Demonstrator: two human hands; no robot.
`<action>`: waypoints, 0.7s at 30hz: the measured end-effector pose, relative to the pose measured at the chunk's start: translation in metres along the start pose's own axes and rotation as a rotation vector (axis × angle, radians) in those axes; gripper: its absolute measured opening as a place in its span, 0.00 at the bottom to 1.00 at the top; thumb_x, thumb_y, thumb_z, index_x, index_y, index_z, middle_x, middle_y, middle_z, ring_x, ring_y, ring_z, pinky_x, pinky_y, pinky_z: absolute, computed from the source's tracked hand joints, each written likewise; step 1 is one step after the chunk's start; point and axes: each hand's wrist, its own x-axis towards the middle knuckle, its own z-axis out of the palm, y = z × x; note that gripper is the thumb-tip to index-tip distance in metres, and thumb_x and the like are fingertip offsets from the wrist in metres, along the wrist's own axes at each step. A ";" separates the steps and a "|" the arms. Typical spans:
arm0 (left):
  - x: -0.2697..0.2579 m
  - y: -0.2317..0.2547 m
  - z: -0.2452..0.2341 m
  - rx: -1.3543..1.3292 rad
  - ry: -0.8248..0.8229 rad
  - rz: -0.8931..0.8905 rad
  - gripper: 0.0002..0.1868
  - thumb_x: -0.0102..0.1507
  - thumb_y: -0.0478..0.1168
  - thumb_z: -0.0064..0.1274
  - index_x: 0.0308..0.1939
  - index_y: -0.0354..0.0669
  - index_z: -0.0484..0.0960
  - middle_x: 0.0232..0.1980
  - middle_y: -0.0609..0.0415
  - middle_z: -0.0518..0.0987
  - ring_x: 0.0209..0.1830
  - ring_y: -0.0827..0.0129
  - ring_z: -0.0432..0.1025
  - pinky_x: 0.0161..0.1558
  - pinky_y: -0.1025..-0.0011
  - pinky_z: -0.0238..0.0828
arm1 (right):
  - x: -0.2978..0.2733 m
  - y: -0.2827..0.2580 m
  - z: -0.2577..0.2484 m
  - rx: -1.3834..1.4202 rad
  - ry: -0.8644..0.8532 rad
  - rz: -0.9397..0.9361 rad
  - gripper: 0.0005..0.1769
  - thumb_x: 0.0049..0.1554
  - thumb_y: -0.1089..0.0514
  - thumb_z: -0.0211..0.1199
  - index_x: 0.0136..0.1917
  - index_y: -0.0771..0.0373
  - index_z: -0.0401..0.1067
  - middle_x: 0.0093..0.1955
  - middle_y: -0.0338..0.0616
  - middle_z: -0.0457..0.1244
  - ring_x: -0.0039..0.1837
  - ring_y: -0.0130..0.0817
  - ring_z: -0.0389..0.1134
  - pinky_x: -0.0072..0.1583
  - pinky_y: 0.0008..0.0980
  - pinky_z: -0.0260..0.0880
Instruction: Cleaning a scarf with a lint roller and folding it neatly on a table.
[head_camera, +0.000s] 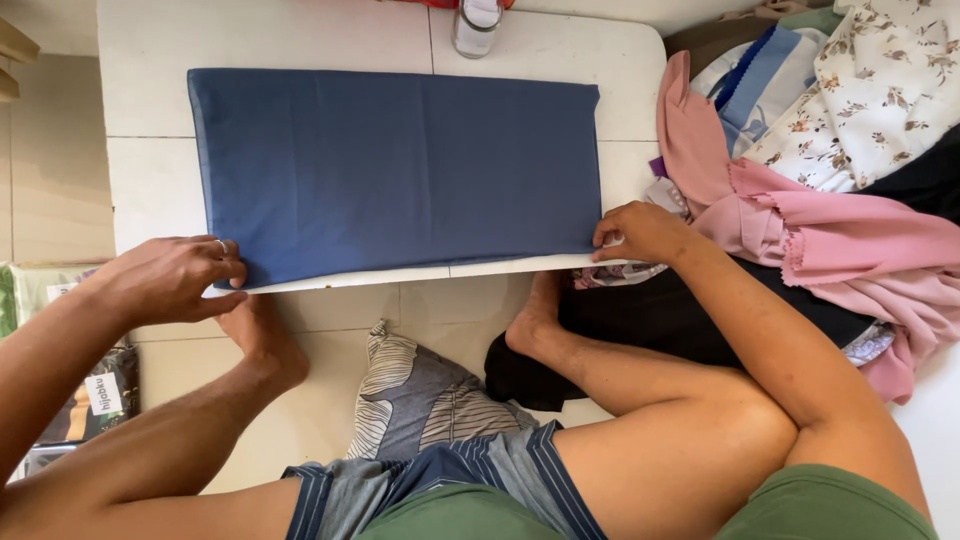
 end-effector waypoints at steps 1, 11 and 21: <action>-0.001 0.001 -0.002 0.005 -0.024 -0.006 0.20 0.59 0.65 0.54 0.37 0.58 0.88 0.45 0.70 0.84 0.43 0.74 0.81 0.44 0.72 0.83 | -0.001 -0.005 -0.002 -0.033 0.009 0.019 0.21 0.50 0.35 0.70 0.40 0.53 0.83 0.41 0.32 0.71 0.42 0.32 0.70 0.49 0.31 0.68; 0.006 -0.004 -0.007 -0.049 -0.013 -0.215 0.23 0.58 0.58 0.60 0.54 0.60 0.75 0.55 0.72 0.82 0.46 0.72 0.82 0.46 0.70 0.84 | 0.015 0.013 0.010 -0.100 0.108 0.117 0.23 0.46 0.37 0.75 0.38 0.58 0.75 0.39 0.37 0.68 0.42 0.37 0.69 0.50 0.35 0.68; 0.022 -0.037 0.002 -0.138 0.262 -0.319 0.14 0.59 0.57 0.55 0.48 0.68 0.78 0.44 0.75 0.84 0.37 0.76 0.82 0.40 0.72 0.82 | -0.026 -0.087 -0.158 -0.748 1.312 -0.270 0.17 0.61 0.43 0.68 0.48 0.58 0.70 0.46 0.41 0.61 0.48 0.40 0.61 0.53 0.38 0.60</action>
